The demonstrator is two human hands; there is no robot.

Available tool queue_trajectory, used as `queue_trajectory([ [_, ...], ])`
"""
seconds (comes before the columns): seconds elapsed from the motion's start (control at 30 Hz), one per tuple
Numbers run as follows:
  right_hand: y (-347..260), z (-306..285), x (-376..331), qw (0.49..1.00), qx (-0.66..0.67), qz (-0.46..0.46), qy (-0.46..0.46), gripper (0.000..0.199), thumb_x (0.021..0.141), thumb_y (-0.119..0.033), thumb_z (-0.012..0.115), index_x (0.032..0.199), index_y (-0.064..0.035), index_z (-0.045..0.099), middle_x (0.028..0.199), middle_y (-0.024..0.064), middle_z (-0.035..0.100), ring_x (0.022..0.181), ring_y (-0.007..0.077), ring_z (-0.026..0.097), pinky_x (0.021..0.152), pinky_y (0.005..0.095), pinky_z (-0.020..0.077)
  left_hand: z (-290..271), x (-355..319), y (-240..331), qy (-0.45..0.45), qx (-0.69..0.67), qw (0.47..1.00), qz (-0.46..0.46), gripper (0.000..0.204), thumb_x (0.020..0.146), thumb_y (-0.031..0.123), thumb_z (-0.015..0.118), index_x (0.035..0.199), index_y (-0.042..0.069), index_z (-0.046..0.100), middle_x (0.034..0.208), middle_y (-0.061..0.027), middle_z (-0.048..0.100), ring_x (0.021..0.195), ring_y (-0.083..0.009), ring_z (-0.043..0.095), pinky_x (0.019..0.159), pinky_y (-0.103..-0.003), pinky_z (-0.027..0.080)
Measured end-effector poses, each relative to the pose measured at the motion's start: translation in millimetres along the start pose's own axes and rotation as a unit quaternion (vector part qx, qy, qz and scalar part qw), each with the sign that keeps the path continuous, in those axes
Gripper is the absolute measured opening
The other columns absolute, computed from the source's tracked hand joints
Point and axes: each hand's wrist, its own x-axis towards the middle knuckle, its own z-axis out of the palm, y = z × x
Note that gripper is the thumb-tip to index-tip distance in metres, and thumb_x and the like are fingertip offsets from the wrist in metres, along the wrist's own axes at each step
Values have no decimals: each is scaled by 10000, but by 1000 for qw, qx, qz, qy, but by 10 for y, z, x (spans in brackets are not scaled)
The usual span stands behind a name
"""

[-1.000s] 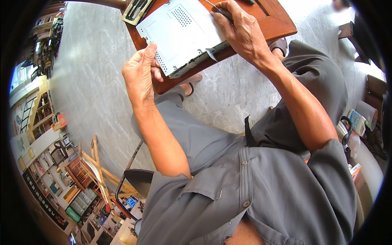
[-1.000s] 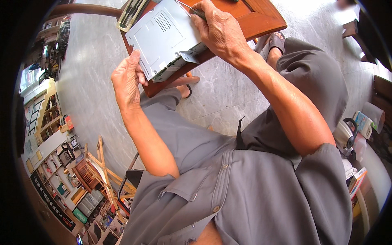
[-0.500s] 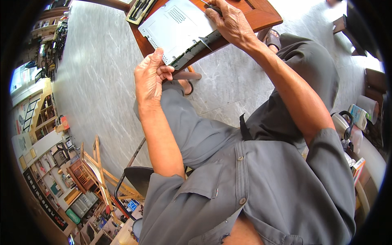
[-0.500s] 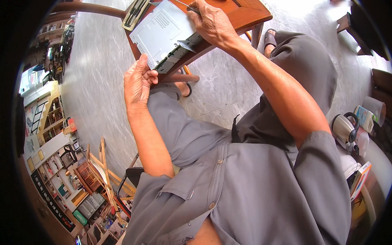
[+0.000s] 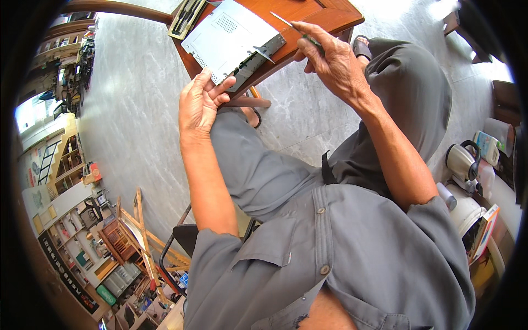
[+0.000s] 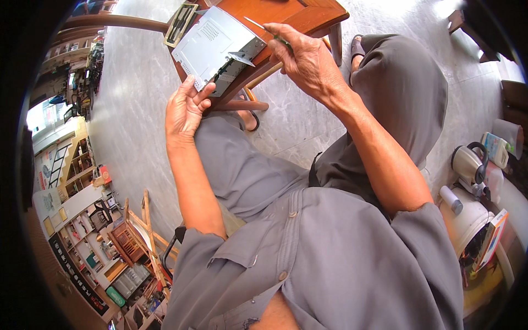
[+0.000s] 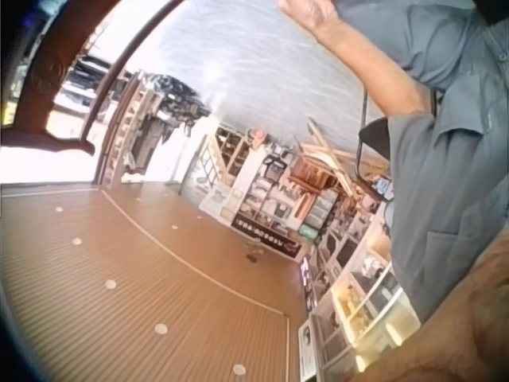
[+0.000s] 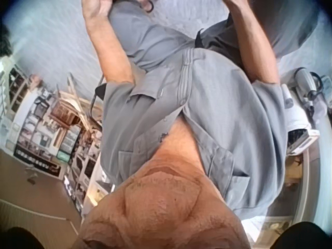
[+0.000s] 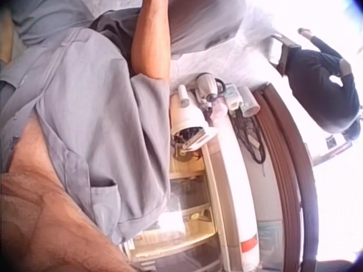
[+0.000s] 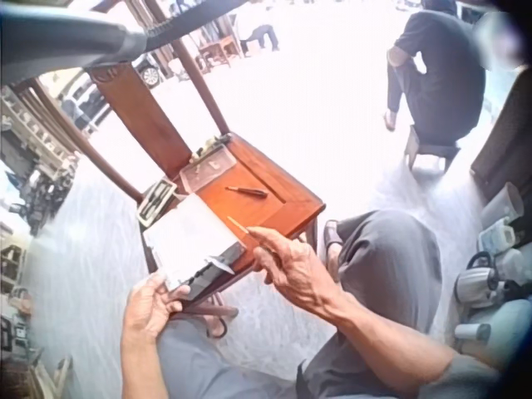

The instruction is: The person uses a screwdriver to remove screws from the casing of a silver electronic device. They pry off the metal cover to reveal the internal circuit board and remove additional screws to separate the front panel and internal components.

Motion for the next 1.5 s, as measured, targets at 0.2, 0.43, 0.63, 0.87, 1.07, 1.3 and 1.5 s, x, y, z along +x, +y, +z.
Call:
queue_trajectory([
  [0.2,-95,185,50,997,8,-76,9,228,1044,-147,594,1241,-34,581,958,159,738,737,242,733,680,348,591,59,-43,128,-24,-4,1000,-16,292,1011,167,665,1155,-73,581,1046,-196,711,956,-320,764,591,-319,643],
  [0.43,-279,441,66,997,-77,-23,17,210,1020,-209,607,1156,-55,563,782,203,718,758,374,740,655,469,576,46,-62,71,-13,20,1000,-19,306,997,149,684,1204,-62,606,1115,-226,725,962,-276,763,671,-336,656],
  [0.63,-139,465,155,997,-5,-66,33,170,1025,-259,637,1055,-92,634,772,142,733,729,341,744,612,413,579,104,-80,72,-11,2,999,-37,288,997,138,680,1196,-58,612,1113,-241,727,899,-256,772,644,-311,655],
  [0.87,-130,523,45,984,-136,-112,25,160,948,-166,710,1057,-90,621,718,118,710,695,295,744,558,377,565,112,-86,73,-5,-22,999,-30,256,996,135,677,1156,-52,605,1050,-249,722,848,-252,774,604,-304,659],
  [1.07,-82,567,16,973,-185,-135,31,200,894,-97,754,1010,-89,591,717,103,700,670,268,735,545,354,554,131,-92,53,12,-47,999,-16,223,991,132,677,1128,-31,610,1005,-218,725,773,-235,759,581,-311,648],
  [1.3,-82,568,33,969,-195,-147,27,172,902,-95,739,987,-81,590,710,107,696,666,283,731,542,360,549,172,-92,-40,39,-57,997,15,250,972,162,710,1146,3,627,972,-168,745,716,-172,720,605,-287,624],
  [1.5,-112,419,69,990,-108,-87,-19,205,953,-214,704,1044,-44,636,714,144,697,702,313,729,597,400,550,237,-85,-129,64,-70,994,45,264,962,183,714,1133,-2,636,915,-138,747,661,-160,712,553,-289,612],
])
